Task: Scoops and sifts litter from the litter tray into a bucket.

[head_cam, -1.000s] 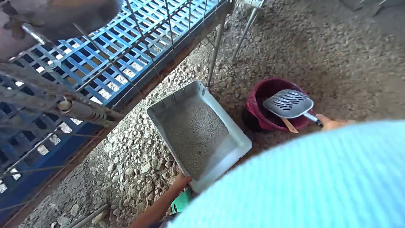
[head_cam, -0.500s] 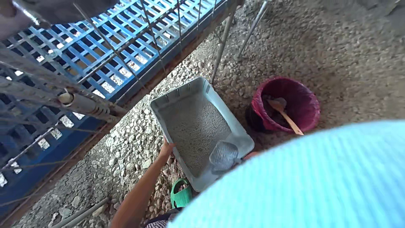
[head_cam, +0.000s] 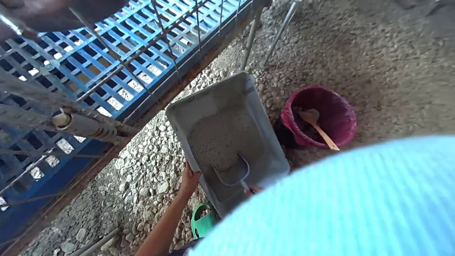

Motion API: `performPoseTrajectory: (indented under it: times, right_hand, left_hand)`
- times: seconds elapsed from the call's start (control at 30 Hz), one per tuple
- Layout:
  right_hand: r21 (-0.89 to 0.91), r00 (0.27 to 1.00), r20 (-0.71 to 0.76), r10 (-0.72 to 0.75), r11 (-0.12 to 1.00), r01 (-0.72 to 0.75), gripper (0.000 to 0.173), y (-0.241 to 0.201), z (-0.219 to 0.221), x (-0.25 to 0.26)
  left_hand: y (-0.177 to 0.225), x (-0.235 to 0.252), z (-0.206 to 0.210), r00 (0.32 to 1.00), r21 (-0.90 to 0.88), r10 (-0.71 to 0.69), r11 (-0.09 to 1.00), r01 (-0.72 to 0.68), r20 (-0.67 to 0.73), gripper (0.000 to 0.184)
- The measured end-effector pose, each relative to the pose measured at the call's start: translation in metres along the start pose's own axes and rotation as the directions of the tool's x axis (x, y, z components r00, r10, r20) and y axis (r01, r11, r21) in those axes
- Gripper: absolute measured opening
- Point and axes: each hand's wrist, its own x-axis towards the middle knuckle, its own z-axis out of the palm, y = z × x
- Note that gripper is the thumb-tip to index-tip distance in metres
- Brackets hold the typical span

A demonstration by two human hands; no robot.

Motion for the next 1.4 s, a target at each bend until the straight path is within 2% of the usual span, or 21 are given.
performPoseTrajectory:
  times: [0.03,0.07,0.17,0.23,0.37,0.5,0.6,0.7,0.83,1.0,1.1,1.2,1.4]
  right_hand:
    - [0.013,0.994,-0.009,-0.11,0.994,0.11,0.037,0.022,0.005,0.026]
    - [0.036,0.992,0.035,-0.121,0.992,0.119,0.04,0.015,0.004,0.046]
    - [0.053,0.987,0.162,0.013,0.998,-0.022,0.044,-0.052,0.003,0.071]
    - [0.019,0.988,0.154,-0.01,1.0,0.007,0.043,-0.064,0.004,0.079]
    - [-0.048,0.991,0.123,-0.059,0.997,0.066,0.046,-0.041,-0.003,0.066]
    - [-0.038,0.992,0.108,-0.057,0.997,0.062,0.046,0.011,-0.014,0.065]
    - [-0.012,0.998,0.045,-0.054,0.998,0.055,0.046,0.007,-0.024,0.063]
    - [-0.063,0.992,0.103,-0.075,0.995,0.081,0.046,0.012,-0.025,0.061]
    - [0.011,0.997,0.071,-0.033,0.999,0.032,0.048,-0.015,-0.03,0.051]
    - [0.013,0.996,0.082,-0.025,1.0,0.024,0.051,0.005,-0.029,0.06]
    - [0.005,0.995,0.098,-0.032,0.999,0.032,0.05,0.008,-0.033,0.059]
    - [0.048,0.994,0.093,-0.049,0.998,0.044,0.047,0.017,-0.037,0.061]
    - [0.113,0.992,0.093,-0.081,0.991,0.07,0.046,0.058,-0.042,0.075]
  left_hand:
    - [-0.002,-0.002,0.001,0.999,-0.017,-0.033,0.999,0.033,-0.002,0.09]
    - [-0.004,-0.001,0.003,0.999,-0.042,-0.047,0.998,0.047,-0.002,0.091]
    - [-0.02,0.002,0.005,0.992,-0.148,-0.112,0.984,0.104,-0.049,0.091]
    - [-0.037,0.012,0.003,0.986,-0.194,-0.153,0.971,0.137,-0.07,0.09]
    - [-0.059,0.028,0.0,0.965,-0.238,-0.252,0.944,0.231,-0.066,0.087]
    - [-0.064,0.031,0.007,0.945,-0.228,-0.311,0.932,0.282,-0.104,0.089]
    - [-0.065,0.025,0.013,0.934,-0.211,-0.34,0.926,0.313,-0.108,0.085]
    - [-0.07,0.004,0.02,0.928,-0.207,-0.367,0.914,0.348,-0.063,0.086]
    - [-0.069,-0.029,0.04,0.908,-0.149,-0.418,0.898,0.413,-0.002,0.088]
    - [-0.098,-0.042,0.051,0.877,-0.149,-0.479,0.864,0.48,0.048,0.095]
    - [-0.092,-0.037,0.05,0.883,-0.17,-0.468,0.868,0.467,0.035,0.088]
    - [-0.085,-0.031,0.049,0.892,-0.172,-0.452,0.878,0.446,0.006,0.074]
    - [-0.083,-0.02,0.052,0.848,-0.293,-0.529,0.816,0.498,-0.031,0.061]
